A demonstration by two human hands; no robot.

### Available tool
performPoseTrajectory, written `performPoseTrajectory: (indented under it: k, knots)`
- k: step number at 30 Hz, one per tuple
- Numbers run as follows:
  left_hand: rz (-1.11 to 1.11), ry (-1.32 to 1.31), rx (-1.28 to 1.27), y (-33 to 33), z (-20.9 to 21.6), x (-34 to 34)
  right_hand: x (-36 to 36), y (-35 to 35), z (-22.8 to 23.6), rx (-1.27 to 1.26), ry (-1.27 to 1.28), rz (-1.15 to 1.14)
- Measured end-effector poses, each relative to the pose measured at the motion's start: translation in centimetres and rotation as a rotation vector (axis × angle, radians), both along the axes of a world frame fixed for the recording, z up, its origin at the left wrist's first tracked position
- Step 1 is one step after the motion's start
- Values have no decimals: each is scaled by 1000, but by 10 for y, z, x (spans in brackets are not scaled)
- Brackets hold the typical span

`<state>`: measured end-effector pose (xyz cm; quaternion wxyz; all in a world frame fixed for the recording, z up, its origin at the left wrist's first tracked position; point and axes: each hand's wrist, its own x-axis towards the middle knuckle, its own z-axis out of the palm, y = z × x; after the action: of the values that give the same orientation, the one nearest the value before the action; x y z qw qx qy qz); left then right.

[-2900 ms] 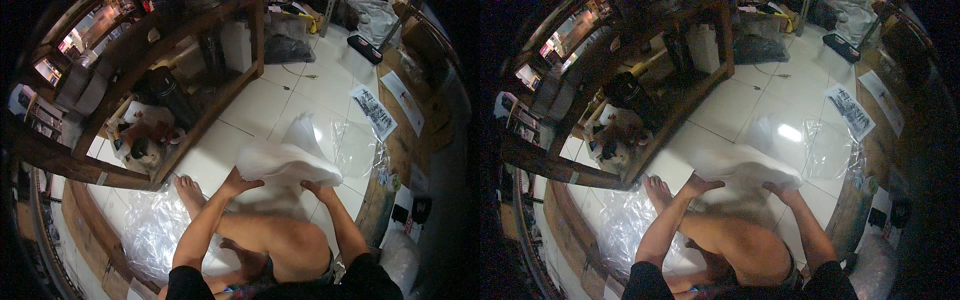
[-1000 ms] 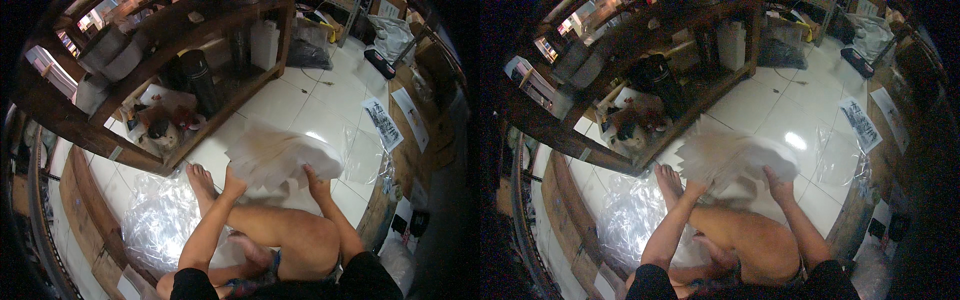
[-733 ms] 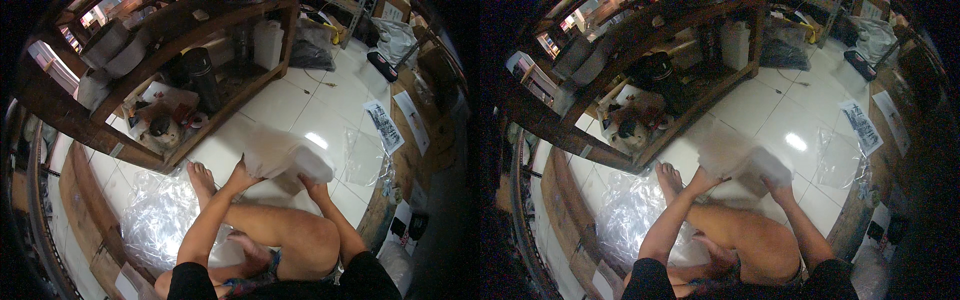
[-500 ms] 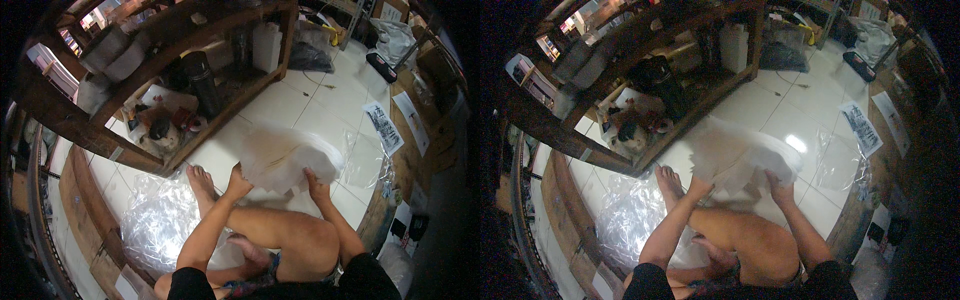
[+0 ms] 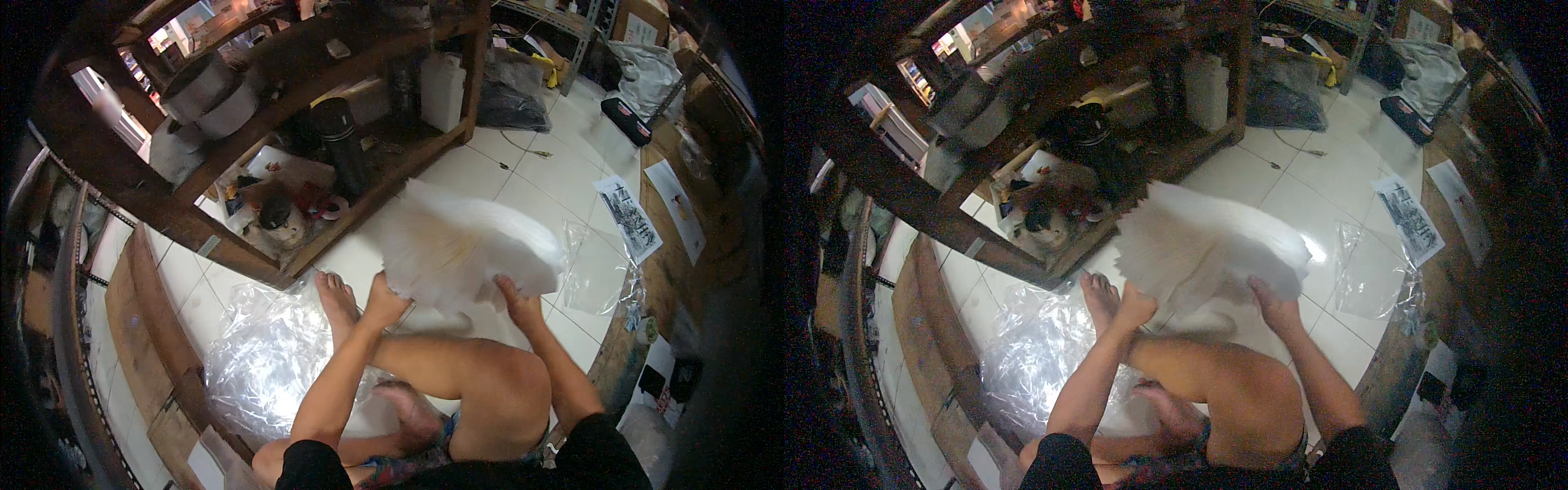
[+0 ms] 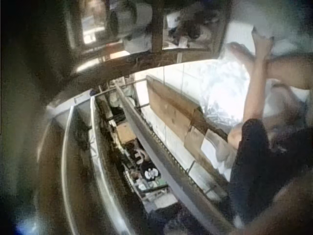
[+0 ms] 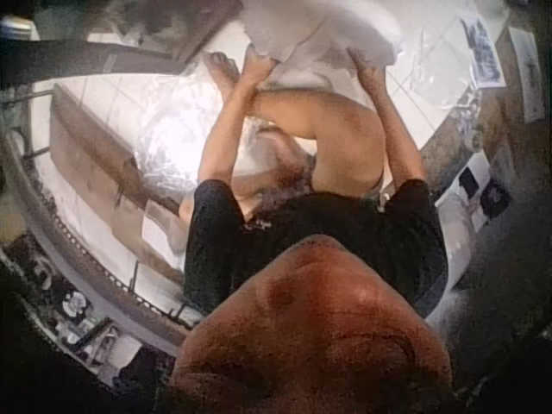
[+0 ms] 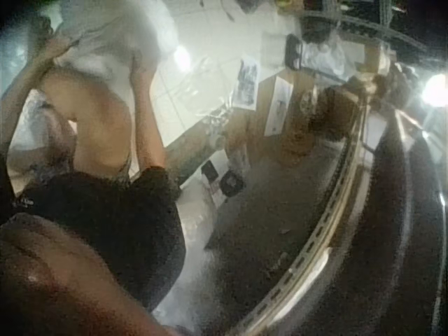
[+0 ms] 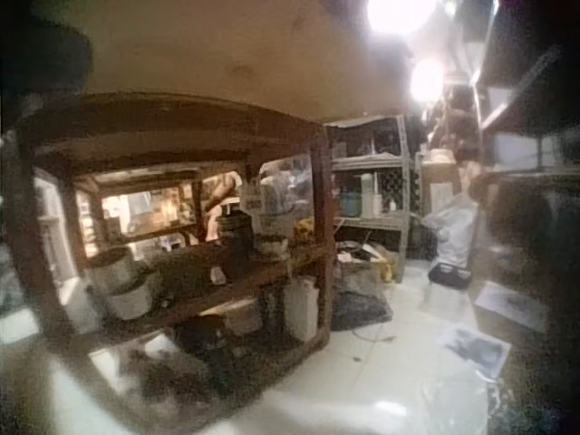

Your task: The person sits on the floor and repeatedly wraps white rectangular objects in clear plastic bags. They fold the plastic around each item and place the wrapped units on a nearby wooden shelf.

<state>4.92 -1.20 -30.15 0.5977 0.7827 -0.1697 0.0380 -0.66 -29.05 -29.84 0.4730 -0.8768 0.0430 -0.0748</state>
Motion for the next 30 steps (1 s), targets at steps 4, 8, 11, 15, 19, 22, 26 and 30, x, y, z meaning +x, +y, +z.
performPoseTrajectory:
  k: [4, 8, 11, 15, 19, 22, 26, 30]
  knots:
    - [167, -158, 78, 40, 68, -6, 22, -9, 75, 71, -140, 303]
    - [346, -258, 230, 100, 148, -27, 31, 11, 138, 238, -56, 514]
    - [332, -360, 334, 125, 202, -68, 40, 37, 104, 658, 161, 623]
    - [142, -509, 456, 145, 233, -140, 2, 118, 57, 1630, 953, 973]
    - [-4, -531, 797, 155, 239, -198, -46, 185, 38, 1725, 1224, 964]
    - [85, -597, 955, 156, 224, -256, -68, 210, 20, 1384, 1122, 950]
    - [313, -699, 1078, 151, 199, -317, -78, 202, 28, 1105, 1063, 901]
    - [516, -743, 1022, 156, 166, -343, -74, 204, 48, 883, 1186, 1074]
